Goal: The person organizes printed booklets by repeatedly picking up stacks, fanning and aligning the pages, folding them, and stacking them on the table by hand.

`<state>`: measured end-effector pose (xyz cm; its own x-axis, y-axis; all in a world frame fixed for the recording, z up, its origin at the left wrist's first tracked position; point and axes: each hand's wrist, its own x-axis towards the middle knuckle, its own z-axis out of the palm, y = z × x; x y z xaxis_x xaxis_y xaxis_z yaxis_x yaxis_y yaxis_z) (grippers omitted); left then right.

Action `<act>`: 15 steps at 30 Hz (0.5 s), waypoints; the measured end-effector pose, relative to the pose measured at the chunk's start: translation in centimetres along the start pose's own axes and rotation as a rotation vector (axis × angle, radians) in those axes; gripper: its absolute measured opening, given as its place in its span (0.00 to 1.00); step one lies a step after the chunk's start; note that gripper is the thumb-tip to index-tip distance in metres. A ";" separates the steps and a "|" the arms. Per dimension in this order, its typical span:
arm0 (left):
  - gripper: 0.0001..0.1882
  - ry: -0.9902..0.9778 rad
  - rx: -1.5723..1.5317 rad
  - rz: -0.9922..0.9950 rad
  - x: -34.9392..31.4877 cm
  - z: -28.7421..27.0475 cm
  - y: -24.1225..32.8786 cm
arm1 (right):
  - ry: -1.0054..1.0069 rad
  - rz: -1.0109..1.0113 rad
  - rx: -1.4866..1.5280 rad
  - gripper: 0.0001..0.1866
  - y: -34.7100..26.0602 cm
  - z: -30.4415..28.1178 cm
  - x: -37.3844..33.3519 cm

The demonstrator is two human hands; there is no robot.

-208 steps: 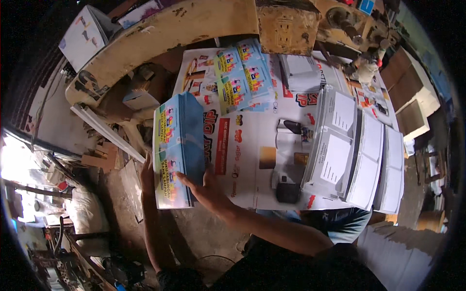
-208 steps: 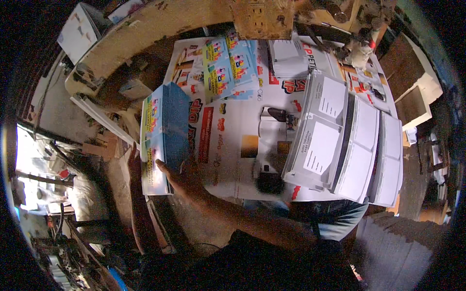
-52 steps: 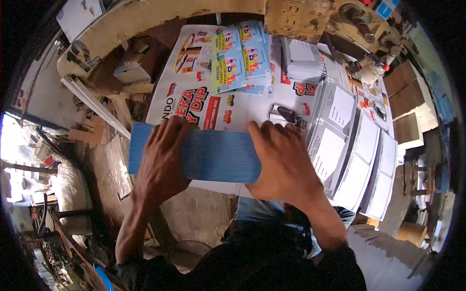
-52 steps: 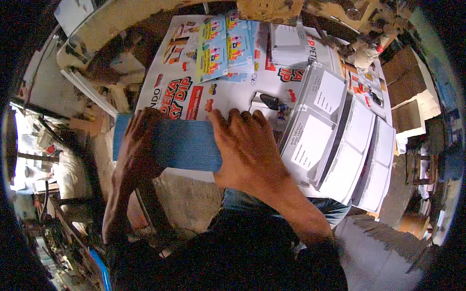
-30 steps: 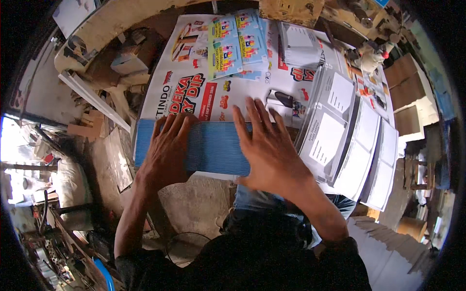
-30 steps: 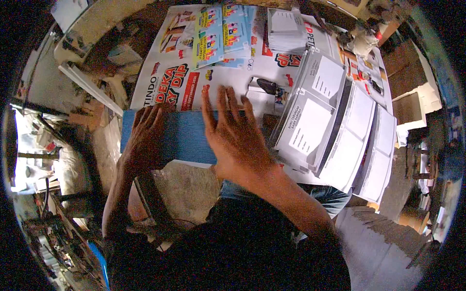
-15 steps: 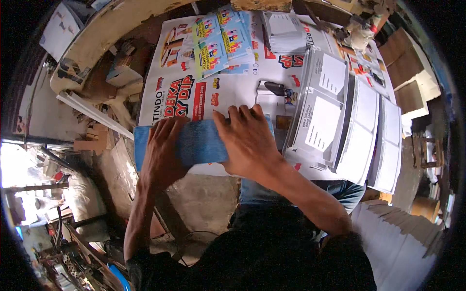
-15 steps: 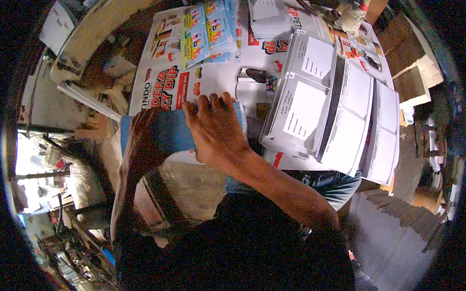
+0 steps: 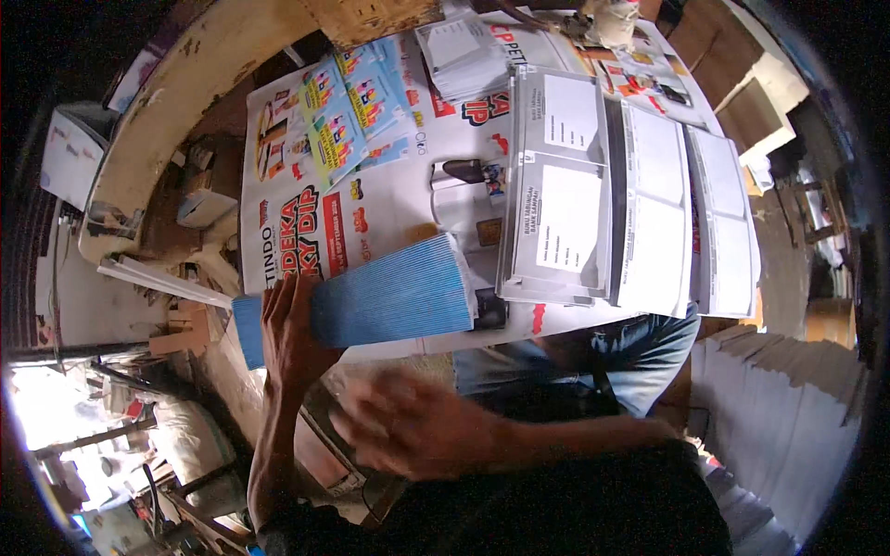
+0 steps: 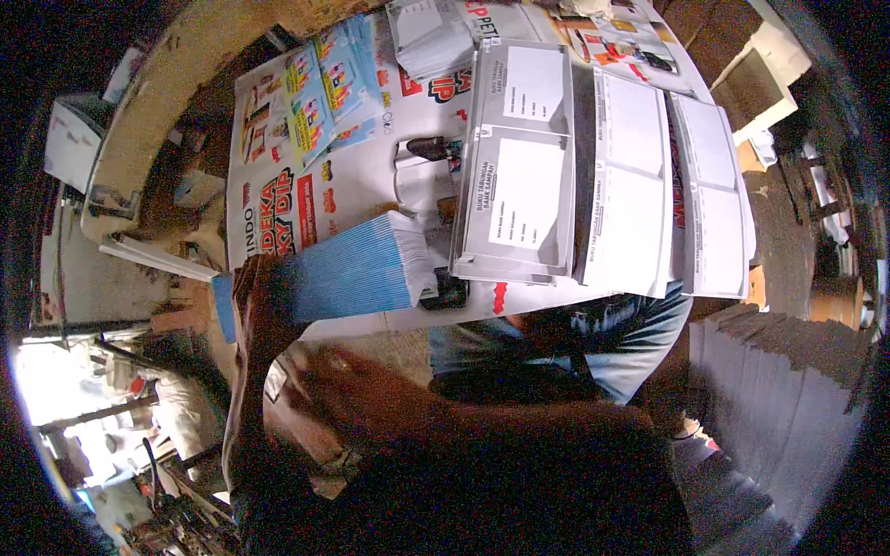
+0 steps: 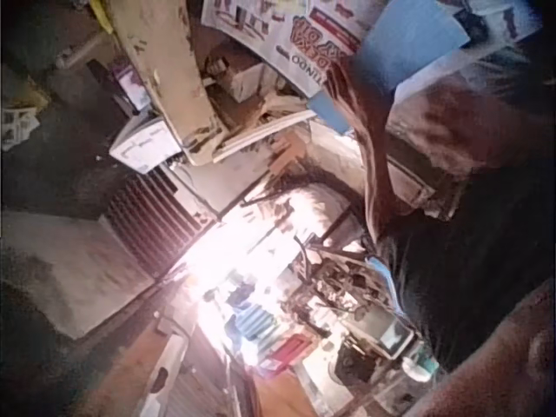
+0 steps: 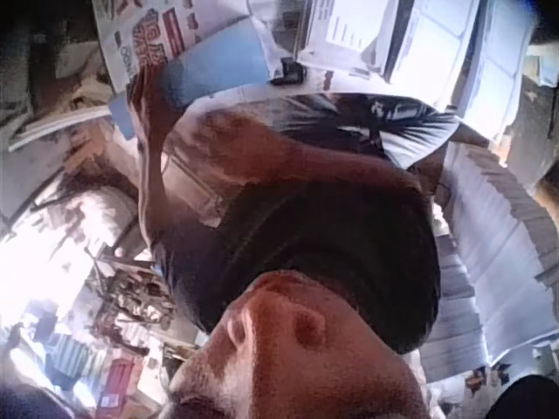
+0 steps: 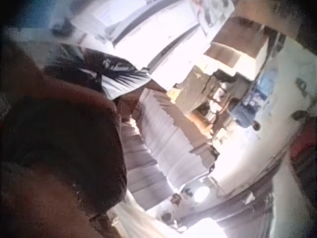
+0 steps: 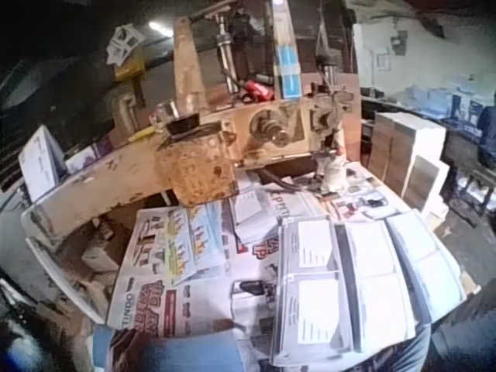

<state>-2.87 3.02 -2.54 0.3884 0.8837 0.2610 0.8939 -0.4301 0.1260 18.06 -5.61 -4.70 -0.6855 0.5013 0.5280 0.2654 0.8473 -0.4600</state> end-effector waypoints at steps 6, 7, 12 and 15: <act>0.27 -0.009 -0.029 -0.003 0.0 -0.7 -0.3 | -0.358 0.240 0.399 0.18 2.4 1.3 -8.0; 0.27 -0.067 0.000 -0.033 -0.2 -1.8 -0.4 | -0.447 0.345 0.450 0.17 3.0 -0.1 -8.4; 0.25 0.026 -0.013 0.103 1.4 -5.0 -1.1 | -0.409 0.594 0.404 0.14 4.1 -2.0 -11.6; 0.26 0.009 -0.081 0.088 1.6 -4.5 -1.7 | -0.405 0.637 0.385 0.14 4.2 -1.8 -11.8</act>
<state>-4.75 4.28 1.96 0.4624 0.8402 0.2832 0.8351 -0.5201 0.1795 28.49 -7.64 -11.62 -0.6924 0.6993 -0.1776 0.4846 0.2685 -0.8325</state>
